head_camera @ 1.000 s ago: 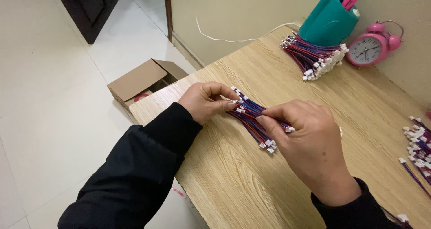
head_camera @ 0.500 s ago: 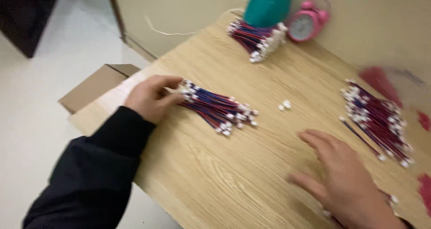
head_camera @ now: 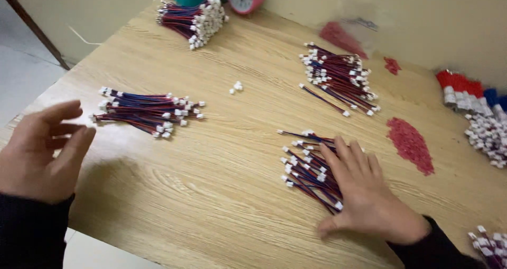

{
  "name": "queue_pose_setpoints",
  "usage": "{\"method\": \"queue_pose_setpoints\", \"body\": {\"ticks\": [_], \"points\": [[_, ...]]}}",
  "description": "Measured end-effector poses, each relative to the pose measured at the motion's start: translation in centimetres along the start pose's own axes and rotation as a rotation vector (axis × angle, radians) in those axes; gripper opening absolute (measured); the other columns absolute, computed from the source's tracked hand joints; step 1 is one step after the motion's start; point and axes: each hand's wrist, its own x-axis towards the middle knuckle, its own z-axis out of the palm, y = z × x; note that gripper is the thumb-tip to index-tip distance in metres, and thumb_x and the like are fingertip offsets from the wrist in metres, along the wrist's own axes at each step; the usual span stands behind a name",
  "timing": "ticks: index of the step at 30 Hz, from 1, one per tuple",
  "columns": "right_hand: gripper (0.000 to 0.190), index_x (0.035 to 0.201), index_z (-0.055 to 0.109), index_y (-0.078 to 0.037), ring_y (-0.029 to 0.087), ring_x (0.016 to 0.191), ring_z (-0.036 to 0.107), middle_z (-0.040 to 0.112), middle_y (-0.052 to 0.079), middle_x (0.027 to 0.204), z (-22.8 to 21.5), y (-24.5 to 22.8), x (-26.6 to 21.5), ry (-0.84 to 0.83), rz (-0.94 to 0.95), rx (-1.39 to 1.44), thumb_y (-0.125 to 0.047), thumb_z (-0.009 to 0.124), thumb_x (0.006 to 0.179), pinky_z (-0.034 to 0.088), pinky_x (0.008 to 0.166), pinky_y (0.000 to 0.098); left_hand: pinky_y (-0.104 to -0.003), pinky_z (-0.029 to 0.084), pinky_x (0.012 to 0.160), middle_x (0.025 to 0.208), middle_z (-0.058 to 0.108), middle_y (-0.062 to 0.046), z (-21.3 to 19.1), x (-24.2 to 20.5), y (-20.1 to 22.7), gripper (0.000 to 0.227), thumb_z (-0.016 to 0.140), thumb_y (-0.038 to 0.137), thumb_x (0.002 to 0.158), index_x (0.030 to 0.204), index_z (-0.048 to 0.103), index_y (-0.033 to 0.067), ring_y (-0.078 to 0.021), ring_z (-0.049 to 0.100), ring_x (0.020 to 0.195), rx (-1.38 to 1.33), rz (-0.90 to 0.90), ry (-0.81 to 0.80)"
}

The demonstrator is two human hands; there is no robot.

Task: Assembling electronic wire harnesses by manually attaching plastic connectors to the ends of wires

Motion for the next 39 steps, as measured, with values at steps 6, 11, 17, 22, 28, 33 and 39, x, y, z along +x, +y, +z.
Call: {"method": "queue_pose_setpoints", "body": {"ticks": [6, 11, 17, 22, 28, 33, 39], "points": [[0.151, 0.154, -0.008, -0.016, 0.037, 0.146, -0.009, -0.009, 0.017, 0.16, -2.5, 0.5, 2.4, -0.112, 0.028, 0.064, -0.083, 0.084, 0.056, -0.001, 0.111, 0.0584, -0.027, 0.047, 0.086, 0.123, 0.061, -0.017, -0.3, -2.3, 3.6, 0.036, 0.062, -0.006, 0.096, 0.131, 0.055, -0.0057, -0.0199, 0.06, 0.093, -0.118, -0.096, -0.02], [0.077, 0.137, 0.048, -0.006, 0.034, 0.109, 0.055, 0.057, 0.016, 0.123, -0.4, -0.2, 2.9, 0.481, -0.193, 0.042, -0.053, 0.067, 0.078, 0.042, 0.095, 0.0426, -0.028, 0.05, 0.083, 0.119, 0.063, -0.016, -0.8, -1.7, 1.3, 0.034, 0.066, -0.002, 0.091, 0.125, 0.06, -0.0022, -0.0197, 0.064, 0.092, 0.003, -0.066, 0.006], [0.051, 0.13, 0.059, -0.02, 0.03, 0.101, 0.058, 0.066, 0.009, 0.112, 2.1, -6.1, 3.8, 0.366, -0.142, 0.257, -0.04, 0.058, 0.084, 0.046, 0.085, 0.0431, -0.042, 0.033, 0.106, 0.138, 0.049, -0.023, -0.4, 3.7, -7.1, 0.068, 0.064, 0.036, 0.084, 0.14, 0.045, 0.0021, -0.0352, 0.044, 0.127, 0.288, -0.001, -0.202], [0.051, 0.128, 0.058, -0.006, 0.03, 0.081, 0.056, 0.061, 0.011, 0.1, 0.8, -16.8, 7.8, 0.559, -0.567, 0.31, -0.031, 0.069, 0.085, 0.043, 0.07, 0.0432, -0.036, 0.043, 0.09, 0.115, 0.061, -0.019, 1.1, 7.0, -6.9, 0.091, 0.03, 0.066, 0.083, 0.15, 0.028, 0.0049, -0.025, 0.061, 0.099, -0.066, -0.227, -0.367], [0.041, 0.118, 0.058, -0.007, 0.033, 0.082, 0.051, 0.058, 0.015, 0.093, -3.2, -27.2, 13.9, 0.494, -0.521, 0.246, -0.033, 0.065, 0.087, 0.042, 0.062, 0.0482, -0.043, 0.034, 0.11, 0.15, 0.032, -0.028, 3.3, 8.8, -9.7, 0.1, 0.022, 0.075, 0.076, 0.149, 0.025, 0.0074, -0.0356, 0.035, 0.141, -0.487, -0.287, -0.422], [0.05, 0.112, 0.063, -0.004, 0.033, 0.08, 0.053, 0.056, 0.013, 0.088, -1.5, -30.7, 19.0, 0.743, -0.437, 0.217, -0.039, 0.072, 0.077, 0.043, 0.065, 0.0463, -0.042, 0.029, 0.113, 0.149, 0.043, -0.016, 0.2, 9.5, -6.9, 0.093, 0.018, 0.073, 0.078, 0.149, 0.035, 0.0162, -0.0296, 0.038, 0.138, -0.397, -0.352, -0.536], [0.061, 0.12, 0.059, -0.007, 0.034, 0.096, 0.051, 0.058, 0.014, 0.107, -5.2, -28.2, 15.6, 0.681, -0.333, 0.268, -0.053, 0.061, 0.079, 0.038, 0.079, 0.0489, -0.043, 0.03, 0.112, 0.14, 0.054, -0.015, 0.8, 9.2, -6.7, 0.074, 0.02, 0.057, 0.092, 0.143, 0.045, 0.0098, -0.0302, 0.045, 0.133, -0.229, -0.239, -0.499]]}}
